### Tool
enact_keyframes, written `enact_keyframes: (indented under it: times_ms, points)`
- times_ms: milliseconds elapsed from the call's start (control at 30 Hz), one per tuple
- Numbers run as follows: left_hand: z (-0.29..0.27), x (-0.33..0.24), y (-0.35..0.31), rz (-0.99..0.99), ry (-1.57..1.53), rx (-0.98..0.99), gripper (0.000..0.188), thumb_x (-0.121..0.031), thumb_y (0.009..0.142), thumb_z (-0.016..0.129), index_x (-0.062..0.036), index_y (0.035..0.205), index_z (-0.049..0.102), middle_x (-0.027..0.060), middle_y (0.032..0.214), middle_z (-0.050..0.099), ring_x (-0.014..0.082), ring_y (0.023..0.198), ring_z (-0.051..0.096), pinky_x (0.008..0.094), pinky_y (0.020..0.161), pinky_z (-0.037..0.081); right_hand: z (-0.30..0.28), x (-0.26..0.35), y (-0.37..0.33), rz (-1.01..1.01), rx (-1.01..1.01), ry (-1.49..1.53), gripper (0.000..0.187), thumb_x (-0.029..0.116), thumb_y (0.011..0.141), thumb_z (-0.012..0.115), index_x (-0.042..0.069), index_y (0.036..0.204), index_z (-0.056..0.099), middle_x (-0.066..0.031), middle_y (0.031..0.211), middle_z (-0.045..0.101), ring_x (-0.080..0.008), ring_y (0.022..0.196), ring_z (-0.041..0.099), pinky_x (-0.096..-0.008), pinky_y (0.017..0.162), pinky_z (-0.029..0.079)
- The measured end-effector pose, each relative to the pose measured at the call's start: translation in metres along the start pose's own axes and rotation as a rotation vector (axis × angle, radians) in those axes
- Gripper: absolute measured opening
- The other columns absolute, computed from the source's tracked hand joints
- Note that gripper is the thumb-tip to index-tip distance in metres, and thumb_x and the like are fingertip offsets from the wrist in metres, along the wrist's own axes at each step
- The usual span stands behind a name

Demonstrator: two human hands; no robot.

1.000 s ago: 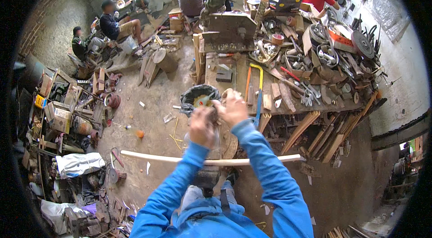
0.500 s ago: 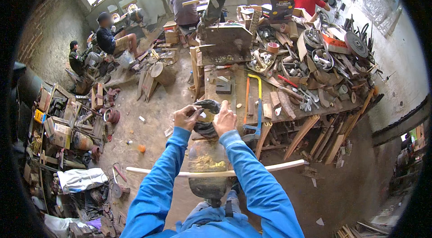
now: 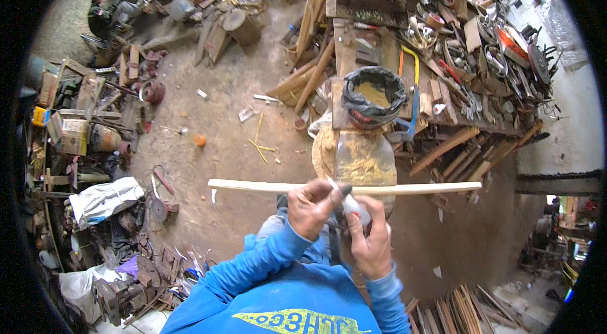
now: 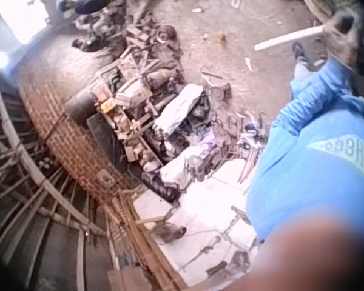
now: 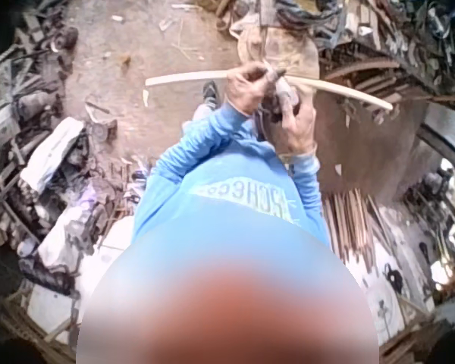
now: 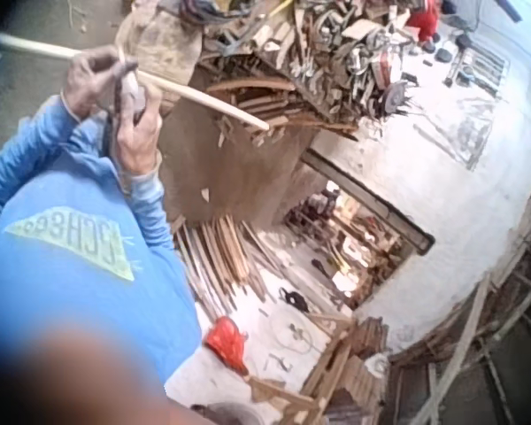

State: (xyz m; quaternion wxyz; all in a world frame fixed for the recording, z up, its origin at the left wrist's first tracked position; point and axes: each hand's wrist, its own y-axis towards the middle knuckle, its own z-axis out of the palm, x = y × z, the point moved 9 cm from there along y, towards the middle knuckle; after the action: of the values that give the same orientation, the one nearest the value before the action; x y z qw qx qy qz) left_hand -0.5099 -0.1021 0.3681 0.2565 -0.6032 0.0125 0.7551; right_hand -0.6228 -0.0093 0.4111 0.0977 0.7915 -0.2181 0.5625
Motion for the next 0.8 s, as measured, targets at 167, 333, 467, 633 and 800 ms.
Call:
enact_keyframes:
  times_ms: [167,333,467,633,800]
  points:
    - [-0.045,0.065,-0.041,-0.200,0.122,0.368,0.029,-0.019,0.101,0.051,0.0032,0.103,0.070,0.0096,0.091,0.072,0.0108,0.081,0.065,0.0285,0.075,0.053,0.049,-0.026,-0.061,0.074,-0.254,-0.043,0.027,0.020,0.097,0.060,0.002,0.114,0.050,-0.0044,0.084,0.059,-0.0084,0.069,0.054,-0.0229,0.059,0.044]
    - [-0.175,0.121,-0.067,-0.439,0.488,0.447,0.019,-0.013,0.094,0.057,-0.0002,0.103,0.069,0.0099,0.083,0.072,0.0143,0.059,0.066,0.0299,0.051,0.052,0.099,-0.042,-0.071,0.081,-0.222,0.024,0.029,0.015,0.091,0.061,-0.001,0.111,0.049,-0.0150,0.094,0.062,-0.0189,0.086,0.063,-0.0306,0.074,0.051]
    - [-0.279,0.127,-0.058,-0.102,1.048,0.271,0.065,-0.002,0.074,0.067,-0.0095,0.136,0.048,0.0216,0.135,0.052,0.0340,0.108,0.058,0.0383,0.092,0.049,0.128,-0.037,-0.056,0.002,-0.201,0.011,0.028,0.012,0.087,0.065,-0.001,0.105,0.046,-0.0155,0.084,0.064,-0.0170,0.076,0.064,-0.0311,0.067,0.052]
    - [-0.379,0.173,-0.076,-0.293,1.211,0.150,0.065,-0.015,0.080,0.068,-0.0100,0.139,0.044,0.0213,0.136,0.052,0.0366,0.125,0.050,0.0433,0.104,0.042,0.149,-0.030,-0.046,0.005,-0.183,0.006,0.028,0.011,0.086,0.066,0.000,0.103,0.046,-0.0148,0.079,0.064,-0.0164,0.071,0.065,-0.0303,0.063,0.052]
    - [-0.406,0.211,-0.105,-0.476,1.154,0.159,0.054,-0.018,0.084,0.066,-0.0085,0.134,0.049,0.0195,0.127,0.060,0.0364,0.118,0.056,0.0425,0.101,0.045,0.146,-0.031,-0.048,0.012,-0.259,0.003,0.029,0.011,0.085,0.066,0.001,0.102,0.046,-0.0146,0.080,0.063,-0.0159,0.072,0.064,-0.0303,0.062,0.052]
